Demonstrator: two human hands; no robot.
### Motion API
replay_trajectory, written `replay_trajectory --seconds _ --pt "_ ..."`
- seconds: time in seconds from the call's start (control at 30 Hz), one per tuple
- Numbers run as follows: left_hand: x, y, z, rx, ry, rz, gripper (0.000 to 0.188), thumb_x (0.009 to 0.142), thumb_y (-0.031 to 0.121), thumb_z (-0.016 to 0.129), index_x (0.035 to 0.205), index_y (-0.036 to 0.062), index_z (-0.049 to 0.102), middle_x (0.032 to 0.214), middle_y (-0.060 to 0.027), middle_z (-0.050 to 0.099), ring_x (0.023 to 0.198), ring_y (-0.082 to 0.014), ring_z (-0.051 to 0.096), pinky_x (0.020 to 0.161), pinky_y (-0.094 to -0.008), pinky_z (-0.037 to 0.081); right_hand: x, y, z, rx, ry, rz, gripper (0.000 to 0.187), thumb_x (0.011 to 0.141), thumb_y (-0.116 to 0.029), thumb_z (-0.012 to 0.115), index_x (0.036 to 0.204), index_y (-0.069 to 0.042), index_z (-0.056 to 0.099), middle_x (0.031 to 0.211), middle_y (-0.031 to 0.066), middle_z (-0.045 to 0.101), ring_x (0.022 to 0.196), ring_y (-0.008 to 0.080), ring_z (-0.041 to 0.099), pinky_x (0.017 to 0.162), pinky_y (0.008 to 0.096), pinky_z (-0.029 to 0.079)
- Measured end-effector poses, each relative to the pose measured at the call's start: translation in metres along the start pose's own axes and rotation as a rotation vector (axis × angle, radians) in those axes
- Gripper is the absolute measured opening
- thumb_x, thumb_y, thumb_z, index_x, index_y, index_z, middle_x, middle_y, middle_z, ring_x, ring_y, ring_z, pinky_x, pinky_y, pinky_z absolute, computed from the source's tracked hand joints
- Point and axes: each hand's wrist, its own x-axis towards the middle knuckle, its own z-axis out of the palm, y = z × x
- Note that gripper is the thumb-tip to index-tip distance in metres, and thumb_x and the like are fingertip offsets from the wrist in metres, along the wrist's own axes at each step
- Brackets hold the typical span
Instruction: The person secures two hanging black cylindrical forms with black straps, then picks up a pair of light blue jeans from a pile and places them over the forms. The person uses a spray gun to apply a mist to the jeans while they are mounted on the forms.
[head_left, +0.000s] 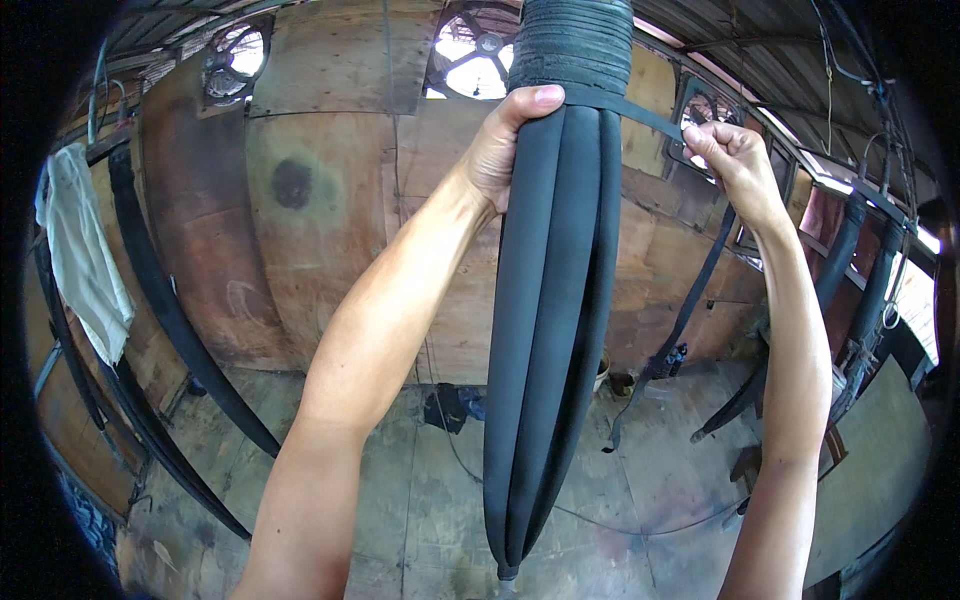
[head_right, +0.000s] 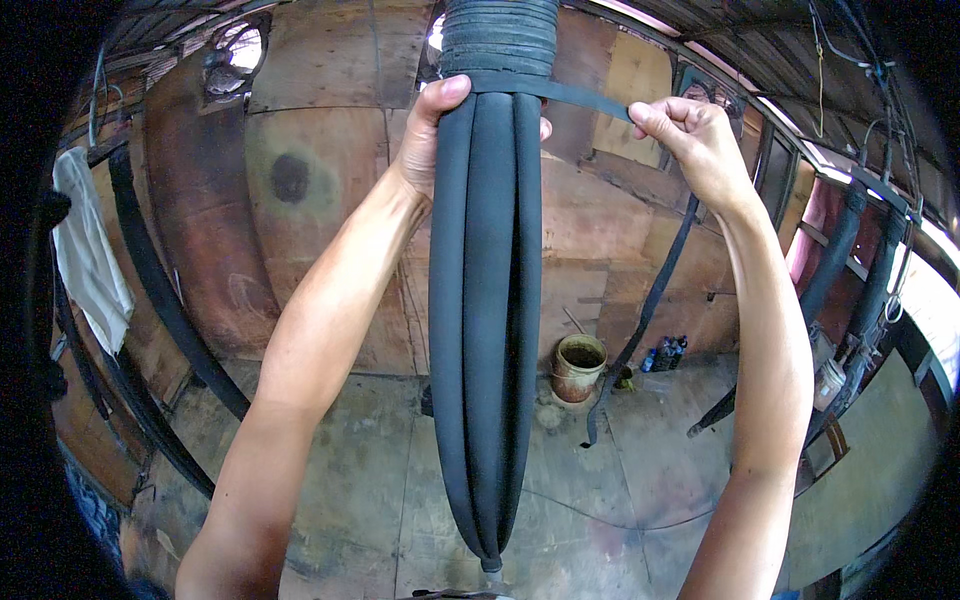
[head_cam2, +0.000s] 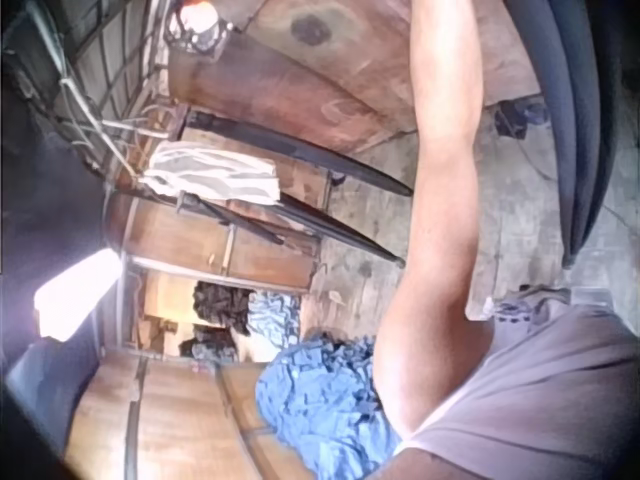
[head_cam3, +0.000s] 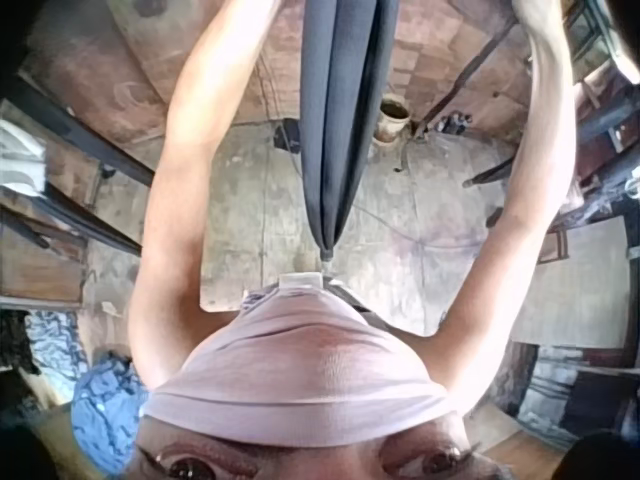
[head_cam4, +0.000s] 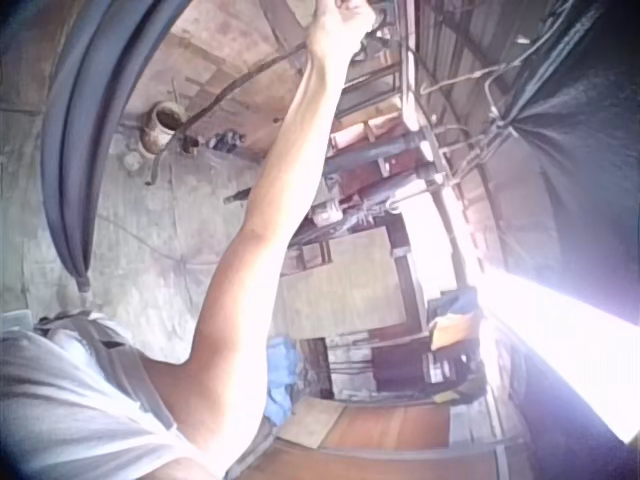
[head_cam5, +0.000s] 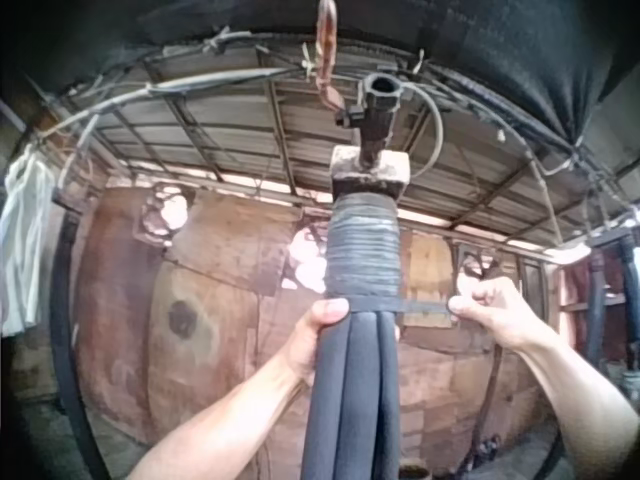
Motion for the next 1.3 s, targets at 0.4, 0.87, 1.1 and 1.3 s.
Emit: replay_trajectory --seconds 0.4,0.87,1.1,1.3 --pt "-0.001 -0.002 -0.001 -0.147 -0.091 -0.018 0.069 0.075 0.060 0.064 0.104 -0.0029 0.068 0.085 -0.0195 0.070 0.067 -0.0234 0.071 0.059 -0.0349 0.063 0.014 0.012 0.018 0.057 -0.070 -0.109 0.037 0.092 -0.036 0.071 0.075 -0.003 0.068 0.075 -0.0016 0.062 0.080 0.0080 0.053 0.081 0.0277 0.041" --pt "-0.008 0.004 -0.018 -0.063 -0.072 -0.118 0.092 0.070 0.075 0.062 0.116 -0.0048 0.058 0.101 -0.0167 0.061 0.087 -0.0219 0.061 0.073 -0.0289 0.055 0.062 0.017 0.099 0.239 -0.108 -0.192 0.028 0.094 -0.025 0.068 0.089 0.002 0.074 0.077 0.0048 0.071 0.074 0.0084 0.060 0.073 0.0277 0.050" --pt "-0.012 0.001 -0.013 -0.398 -0.019 -0.070 0.082 0.076 0.067 0.063 0.116 -0.0043 0.061 0.091 -0.0233 0.069 0.067 -0.0243 0.072 0.061 -0.0326 0.064 0.062 -0.003 0.106 0.202 -0.020 -0.138 0.018 0.086 -0.010 0.063 0.095 0.003 0.074 0.084 0.0115 0.074 0.079 0.0148 0.068 0.077 0.0312 0.053" --pt "-0.013 0.003 -0.013 -0.495 -0.186 -0.091 0.086 0.078 0.065 0.064 0.128 -0.0043 0.052 0.105 -0.0225 0.066 0.081 -0.0245 0.071 0.067 -0.0324 0.064 0.066 -0.019 0.104 0.062 -0.124 -0.173 0.014 0.079 -0.004 0.060 0.082 0.005 0.071 0.077 0.0169 0.071 0.074 0.0230 0.069 0.073 0.0353 0.054"
